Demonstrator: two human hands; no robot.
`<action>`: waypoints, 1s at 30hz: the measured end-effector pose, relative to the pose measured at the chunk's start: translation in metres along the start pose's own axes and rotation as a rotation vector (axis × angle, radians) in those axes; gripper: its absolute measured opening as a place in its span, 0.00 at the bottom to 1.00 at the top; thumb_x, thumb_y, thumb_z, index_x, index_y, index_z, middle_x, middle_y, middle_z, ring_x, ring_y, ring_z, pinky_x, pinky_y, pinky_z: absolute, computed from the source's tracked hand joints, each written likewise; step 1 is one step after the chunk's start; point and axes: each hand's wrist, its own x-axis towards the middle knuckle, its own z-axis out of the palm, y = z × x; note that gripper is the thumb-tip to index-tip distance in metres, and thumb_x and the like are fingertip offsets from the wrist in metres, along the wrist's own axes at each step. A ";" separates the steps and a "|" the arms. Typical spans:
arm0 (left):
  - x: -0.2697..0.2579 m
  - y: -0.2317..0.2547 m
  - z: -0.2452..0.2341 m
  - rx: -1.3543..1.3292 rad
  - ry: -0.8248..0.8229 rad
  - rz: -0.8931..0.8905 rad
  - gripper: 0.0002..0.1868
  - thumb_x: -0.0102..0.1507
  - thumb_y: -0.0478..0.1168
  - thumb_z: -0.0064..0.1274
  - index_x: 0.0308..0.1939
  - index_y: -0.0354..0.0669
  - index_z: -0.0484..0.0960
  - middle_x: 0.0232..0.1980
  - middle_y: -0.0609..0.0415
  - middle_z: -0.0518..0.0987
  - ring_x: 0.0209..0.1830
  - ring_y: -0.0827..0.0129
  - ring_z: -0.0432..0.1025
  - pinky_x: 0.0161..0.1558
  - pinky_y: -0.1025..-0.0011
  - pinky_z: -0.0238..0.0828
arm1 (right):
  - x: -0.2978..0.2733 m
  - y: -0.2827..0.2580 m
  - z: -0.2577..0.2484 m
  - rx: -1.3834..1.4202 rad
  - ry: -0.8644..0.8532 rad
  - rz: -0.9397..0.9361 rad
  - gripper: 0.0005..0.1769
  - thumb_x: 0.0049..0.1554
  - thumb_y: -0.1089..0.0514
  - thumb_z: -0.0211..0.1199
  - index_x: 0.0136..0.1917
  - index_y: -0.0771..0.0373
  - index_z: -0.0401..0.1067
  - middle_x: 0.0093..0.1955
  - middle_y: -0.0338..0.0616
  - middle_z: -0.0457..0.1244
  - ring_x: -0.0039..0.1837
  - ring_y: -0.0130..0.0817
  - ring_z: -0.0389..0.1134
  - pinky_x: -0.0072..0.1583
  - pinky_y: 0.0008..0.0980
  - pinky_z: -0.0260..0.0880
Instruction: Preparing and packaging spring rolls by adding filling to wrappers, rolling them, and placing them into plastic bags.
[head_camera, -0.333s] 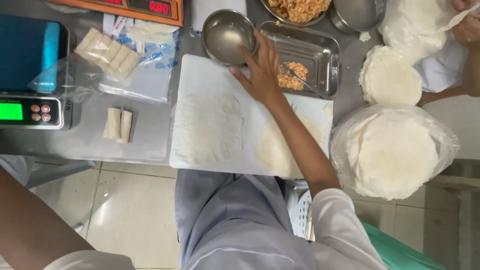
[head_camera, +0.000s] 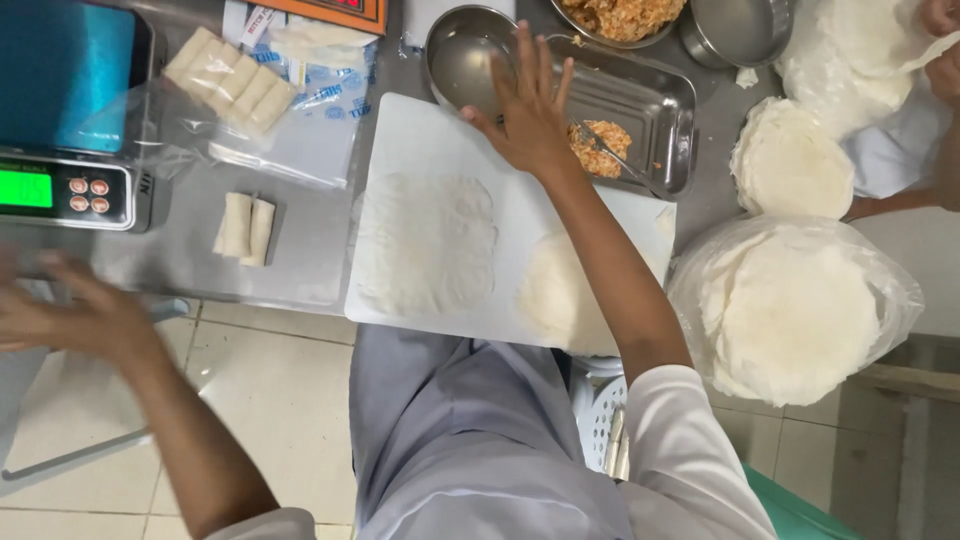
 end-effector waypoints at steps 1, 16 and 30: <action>-0.003 0.035 -0.007 -0.111 -0.039 0.004 0.17 0.77 0.38 0.56 0.48 0.20 0.85 0.57 0.30 0.73 0.58 0.35 0.71 0.58 0.44 0.66 | 0.000 0.004 0.004 -0.052 0.045 0.045 0.46 0.69 0.18 0.34 0.86 0.48 0.40 0.86 0.50 0.18 0.87 0.58 0.21 0.78 0.74 0.19; -0.098 0.232 0.000 -0.680 -0.840 0.157 0.19 0.68 0.38 0.54 0.62 0.39 0.73 0.73 0.40 0.62 0.76 0.42 0.55 0.73 0.42 0.46 | -0.030 0.004 0.004 -0.103 0.227 -0.019 0.47 0.68 0.16 0.27 0.88 0.36 0.22 0.87 0.52 0.12 0.89 0.56 0.16 0.81 0.77 0.20; -0.080 0.282 0.021 -0.066 -1.365 0.437 0.55 0.66 0.77 0.34 0.81 0.37 0.52 0.85 0.38 0.44 0.85 0.49 0.34 0.77 0.38 0.18 | -0.095 -0.046 0.037 -0.134 0.078 -0.231 0.56 0.60 0.14 0.40 0.76 0.64 0.63 0.87 0.54 0.34 0.85 0.60 0.29 0.74 0.76 0.18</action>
